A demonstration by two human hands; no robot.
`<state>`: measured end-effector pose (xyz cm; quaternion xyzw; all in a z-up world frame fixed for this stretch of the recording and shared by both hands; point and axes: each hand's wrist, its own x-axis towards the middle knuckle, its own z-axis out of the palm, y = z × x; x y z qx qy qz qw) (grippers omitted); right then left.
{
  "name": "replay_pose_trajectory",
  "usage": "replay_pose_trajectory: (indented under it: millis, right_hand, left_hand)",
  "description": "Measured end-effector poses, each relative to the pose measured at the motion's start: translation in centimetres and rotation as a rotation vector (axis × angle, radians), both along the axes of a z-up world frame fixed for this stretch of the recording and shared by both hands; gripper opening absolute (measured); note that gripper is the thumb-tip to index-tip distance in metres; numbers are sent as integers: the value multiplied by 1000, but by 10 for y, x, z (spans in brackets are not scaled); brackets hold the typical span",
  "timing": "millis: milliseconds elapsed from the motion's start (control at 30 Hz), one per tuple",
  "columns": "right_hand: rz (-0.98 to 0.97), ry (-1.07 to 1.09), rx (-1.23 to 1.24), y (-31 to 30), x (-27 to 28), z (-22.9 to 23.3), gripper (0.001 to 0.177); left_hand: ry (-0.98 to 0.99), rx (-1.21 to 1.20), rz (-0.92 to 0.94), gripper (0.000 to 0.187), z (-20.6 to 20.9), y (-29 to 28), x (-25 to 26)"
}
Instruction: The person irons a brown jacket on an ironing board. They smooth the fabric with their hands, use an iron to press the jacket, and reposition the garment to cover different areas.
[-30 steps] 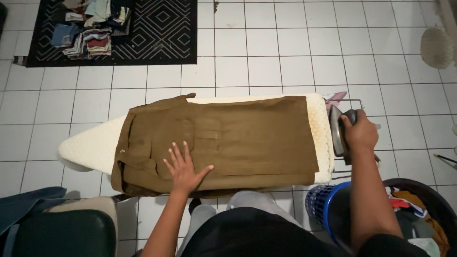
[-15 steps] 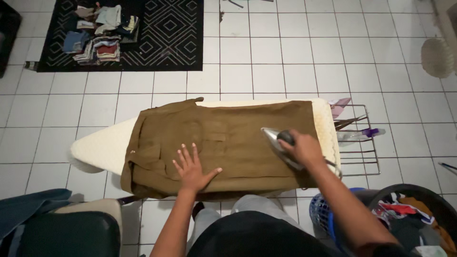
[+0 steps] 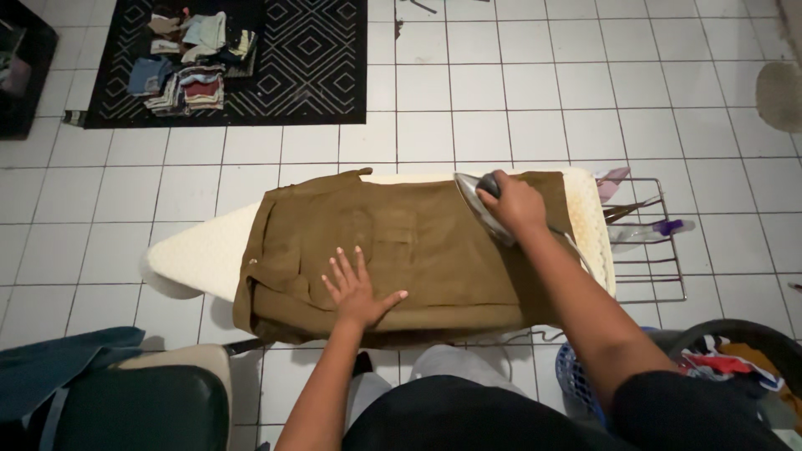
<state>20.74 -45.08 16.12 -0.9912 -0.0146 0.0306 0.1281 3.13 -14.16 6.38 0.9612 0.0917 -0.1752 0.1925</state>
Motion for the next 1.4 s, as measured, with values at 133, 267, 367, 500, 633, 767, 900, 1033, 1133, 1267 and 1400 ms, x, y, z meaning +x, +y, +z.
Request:
replay_pose_trajectory:
  millis: [133,267,367,500,633,767,900,1033,1133,1267,1400]
  right_hand:
    - [-7,10,43,-4,-4,-4,43]
    - [-27,25,1,-24,-25,-7,49]
    - [-53,25,-36,-44,-49,-4,54]
    - [-72,61,-67,-58,-66,0,54]
    - [-89,55,-72,-53,-57,1,54]
    - [-114,28,-8,-44,-31,6,49]
    - [-145,40,21,-30,-2,12,47]
    - [-198,84,11,-28,7,11,47]
    - [-194,34,34,-36,-3,5,46]
    - [-246,1,18,-60,-34,2,46]
    - [-326,-4,-12,-80,-61,6,48]
  left_hand:
    - [38,10,-9,150,4,-1,2]
    - [59,18,-18,150,5,0,2]
    - [39,8,-9,150,4,0,3]
    - [64,29,-13,151,0,-1,4]
    - [65,26,-7,151,-2,-1,5]
    - [54,53,-7,151,-1,-3,4]
    - [97,61,-16,150,1,-3,6]
    - [77,62,-16,149,1,-4,4]
    - [85,57,-17,150,0,-3,5]
    - [67,40,-10,150,-1,-3,4]
    - [45,43,-9,149,-1,-2,4]
